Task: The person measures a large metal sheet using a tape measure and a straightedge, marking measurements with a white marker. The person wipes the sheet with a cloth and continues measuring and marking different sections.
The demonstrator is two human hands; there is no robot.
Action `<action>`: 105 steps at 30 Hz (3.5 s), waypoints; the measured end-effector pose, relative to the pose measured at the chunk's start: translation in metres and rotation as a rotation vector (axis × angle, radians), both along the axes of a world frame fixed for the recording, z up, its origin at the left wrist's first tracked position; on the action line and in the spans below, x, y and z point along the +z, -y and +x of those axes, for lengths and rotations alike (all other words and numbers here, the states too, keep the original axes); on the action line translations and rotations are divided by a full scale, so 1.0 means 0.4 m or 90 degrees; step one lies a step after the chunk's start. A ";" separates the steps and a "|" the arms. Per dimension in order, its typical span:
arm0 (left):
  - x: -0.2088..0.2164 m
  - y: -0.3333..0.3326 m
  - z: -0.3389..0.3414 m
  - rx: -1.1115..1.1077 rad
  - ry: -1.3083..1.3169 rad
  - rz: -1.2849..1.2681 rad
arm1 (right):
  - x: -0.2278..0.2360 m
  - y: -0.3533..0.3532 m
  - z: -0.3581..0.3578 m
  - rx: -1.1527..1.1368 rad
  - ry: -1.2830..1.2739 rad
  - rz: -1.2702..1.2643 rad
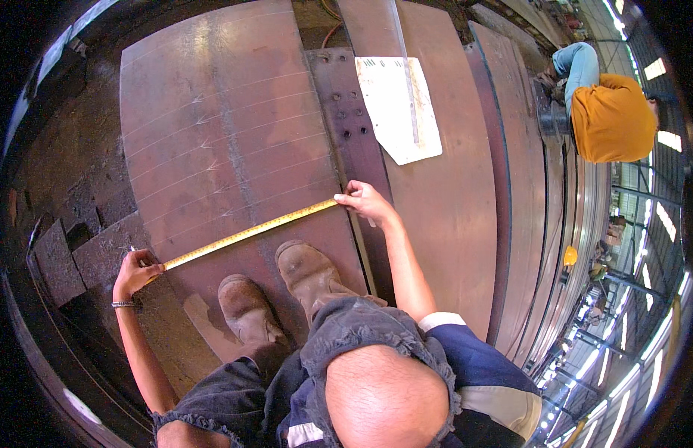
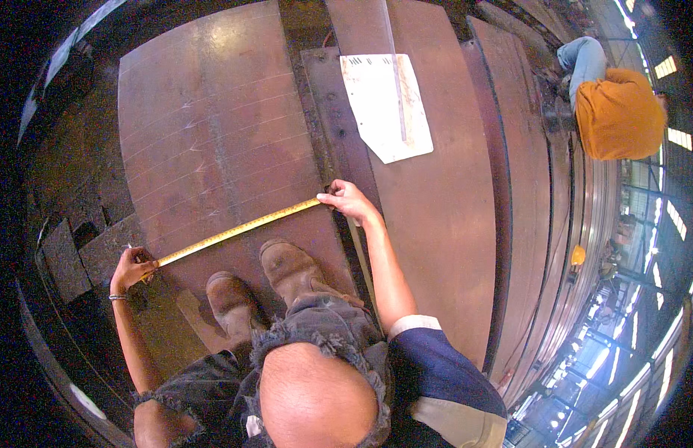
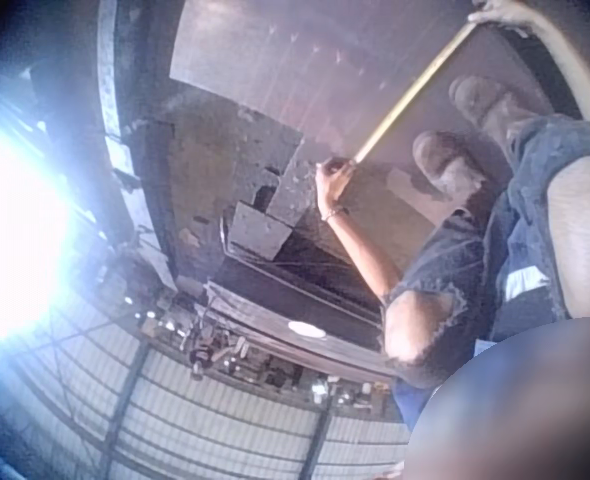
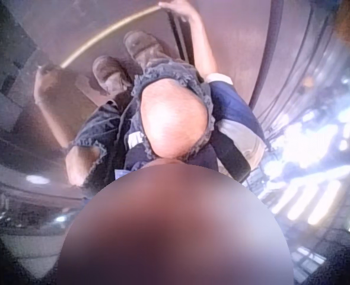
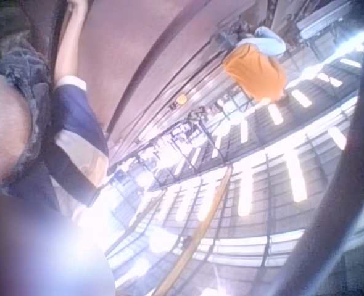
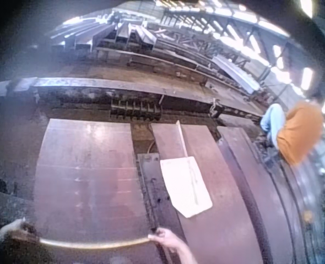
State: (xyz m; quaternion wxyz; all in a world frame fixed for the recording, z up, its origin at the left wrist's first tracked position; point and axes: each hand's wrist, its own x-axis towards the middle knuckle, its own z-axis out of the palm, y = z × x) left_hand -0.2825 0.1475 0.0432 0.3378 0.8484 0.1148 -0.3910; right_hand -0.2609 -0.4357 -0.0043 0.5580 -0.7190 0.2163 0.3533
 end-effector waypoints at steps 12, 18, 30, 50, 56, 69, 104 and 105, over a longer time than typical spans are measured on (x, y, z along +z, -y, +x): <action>-0.006 -0.009 -0.004 -0.061 0.042 -0.004 | 0.018 -0.011 0.003 0.002 0.008 -0.027; -0.008 -0.004 -0.007 0.009 0.006 -0.002 | 0.001 -0.003 0.001 0.009 -0.003 -0.027; 0.004 0.004 -0.007 -0.026 0.022 0.048 | 0.012 -0.004 0.005 0.025 -0.012 -0.038; 0.031 0.016 0.001 -0.054 0.028 0.067 | 0.059 -0.027 0.016 0.019 -0.022 -0.023; 0.050 0.033 0.009 -0.062 0.034 0.082 | 0.043 -0.015 0.012 0.019 -0.022 -0.037; 0.009 0.006 -0.008 -0.091 0.084 0.061 | 0.020 -0.003 0.010 0.038 -0.016 -0.004; 0.022 0.018 0.001 -0.064 0.050 0.073 | 0.039 -0.012 0.016 0.041 -0.030 -0.027; 0.020 0.020 0.001 -0.066 0.054 0.073 | 0.042 -0.012 0.017 0.045 -0.030 -0.032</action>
